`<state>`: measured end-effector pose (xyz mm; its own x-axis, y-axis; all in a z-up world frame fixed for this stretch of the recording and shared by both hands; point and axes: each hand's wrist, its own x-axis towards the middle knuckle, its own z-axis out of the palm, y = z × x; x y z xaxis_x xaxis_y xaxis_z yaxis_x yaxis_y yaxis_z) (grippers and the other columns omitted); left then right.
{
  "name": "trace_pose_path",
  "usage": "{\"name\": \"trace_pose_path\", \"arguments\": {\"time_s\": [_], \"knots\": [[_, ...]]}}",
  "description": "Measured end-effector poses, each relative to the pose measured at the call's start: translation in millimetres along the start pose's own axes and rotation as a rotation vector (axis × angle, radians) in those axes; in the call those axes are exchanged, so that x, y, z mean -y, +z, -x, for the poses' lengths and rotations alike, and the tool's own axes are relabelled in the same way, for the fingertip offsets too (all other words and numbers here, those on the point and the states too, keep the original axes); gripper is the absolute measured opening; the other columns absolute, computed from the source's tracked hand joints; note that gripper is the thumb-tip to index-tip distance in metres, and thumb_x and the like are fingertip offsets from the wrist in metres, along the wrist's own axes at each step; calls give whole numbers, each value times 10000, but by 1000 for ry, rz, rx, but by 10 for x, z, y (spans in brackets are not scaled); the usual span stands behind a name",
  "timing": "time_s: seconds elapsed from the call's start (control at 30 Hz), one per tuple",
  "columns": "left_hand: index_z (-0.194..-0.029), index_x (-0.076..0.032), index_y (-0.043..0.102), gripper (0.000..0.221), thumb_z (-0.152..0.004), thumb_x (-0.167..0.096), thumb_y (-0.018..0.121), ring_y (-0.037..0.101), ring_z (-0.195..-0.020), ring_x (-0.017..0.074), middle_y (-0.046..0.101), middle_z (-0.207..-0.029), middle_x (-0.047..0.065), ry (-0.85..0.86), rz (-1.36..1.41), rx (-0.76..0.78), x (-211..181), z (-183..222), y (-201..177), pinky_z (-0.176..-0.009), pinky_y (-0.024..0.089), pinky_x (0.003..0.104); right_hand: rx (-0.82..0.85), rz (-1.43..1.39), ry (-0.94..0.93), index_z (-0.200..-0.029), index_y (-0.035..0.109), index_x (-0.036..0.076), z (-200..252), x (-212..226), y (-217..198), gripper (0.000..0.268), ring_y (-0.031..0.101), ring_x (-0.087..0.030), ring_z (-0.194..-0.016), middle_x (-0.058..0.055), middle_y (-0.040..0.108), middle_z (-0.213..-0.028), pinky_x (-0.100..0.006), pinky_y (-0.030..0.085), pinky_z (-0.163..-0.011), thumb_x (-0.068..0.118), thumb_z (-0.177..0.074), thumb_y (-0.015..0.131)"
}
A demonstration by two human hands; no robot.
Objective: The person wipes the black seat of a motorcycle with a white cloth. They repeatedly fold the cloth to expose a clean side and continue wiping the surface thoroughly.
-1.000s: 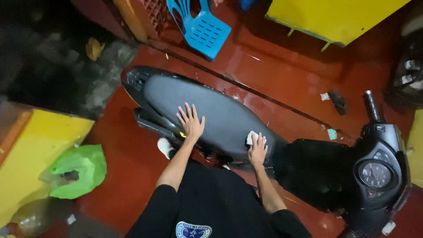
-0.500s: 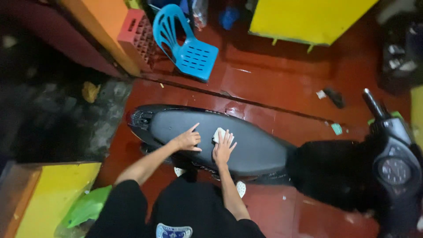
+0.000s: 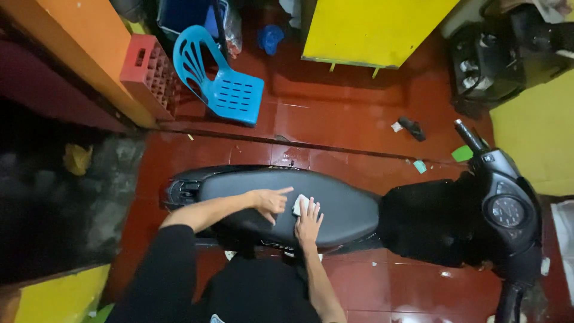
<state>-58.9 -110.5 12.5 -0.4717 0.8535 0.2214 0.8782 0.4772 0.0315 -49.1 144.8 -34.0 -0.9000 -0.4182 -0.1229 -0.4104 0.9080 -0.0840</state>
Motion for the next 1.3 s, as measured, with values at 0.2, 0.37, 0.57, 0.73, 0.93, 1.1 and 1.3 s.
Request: {"name": "trace_pose_path", "arguments": {"time_s": [0.2, 0.37, 0.57, 0.73, 0.93, 1.1, 1.3], "knots": [[-841, -126, 680, 622, -768, -740, 606, 625, -923, 232, 736, -840, 61, 39, 114, 53, -92, -75, 413, -1183, 212, 736, 16, 44, -257, -1637, 183, 392, -164, -233, -77, 739, 191, -361, -1569, -90, 168, -1720, -651, 299, -1175, 268, -983, 503], [-1573, -70, 340, 953, -832, -479, 779, 414, -1422, 377, 498, -1454, 208, -1302, 114, -172, -564, -331, 326, -1231, 247, 587, -21, 147, -505, -1620, 216, 405, -386, -474, 54, 752, 159, -338, -1582, -99, 106, -1736, -624, 242, -1197, 357, -952, 557], [-1621, 15, 180, 843, -1013, -433, 554, 55, -1585, 387, 96, -1715, 219, -1943, 51, -22, -895, -1068, 272, -1252, 18, 618, -41, -48, -487, -1612, 342, 261, -586, -214, -106, 736, 224, -423, -1560, -156, 212, -1714, -635, 267, -1191, 284, -921, 592], [-1636, -43, 133, 837, -969, -342, 543, -12, -1603, 315, 23, -1736, 148, -1995, 49, 167, -941, -1158, 275, -1287, 12, 567, -15, -2, -959, -1405, 572, 408, -1134, -137, -264, 511, 309, -383, -1490, -73, 386, -1577, -695, 311, -1115, 393, -899, 643], [-1642, -34, 88, 735, -1073, -400, 377, -62, -1600, 342, -42, -1730, 180, -2005, 48, 307, -921, -1148, 254, -1262, -21, 614, -46, 250, -1173, -1306, 567, 396, -2034, -438, 467, 345, 443, -306, -1362, -87, 480, -1416, -645, 324, -1113, 411, -980, 453], [-1628, 17, 112, 746, -1097, -455, 340, -60, -1600, 394, -35, -1720, 237, -1919, 90, 180, -1002, -1086, 270, -1254, 3, 648, -107, 179, -865, -1410, 509, 363, -1938, -590, 475, 456, 396, -367, -1364, -114, 457, -1380, -606, 351, -1057, 323, -957, 533], [-1624, -6, 194, 843, -1031, -539, 470, -38, -1559, 522, -1, -1685, 327, -1711, 110, 368, -1035, -1006, 15, -1192, 48, 735, -52, 172, -1260, -1312, 477, 352, -1690, -433, -194, 340, 503, -298, -1241, -43, 484, -1184, -555, 347, -1108, 427, -984, 524]]}}
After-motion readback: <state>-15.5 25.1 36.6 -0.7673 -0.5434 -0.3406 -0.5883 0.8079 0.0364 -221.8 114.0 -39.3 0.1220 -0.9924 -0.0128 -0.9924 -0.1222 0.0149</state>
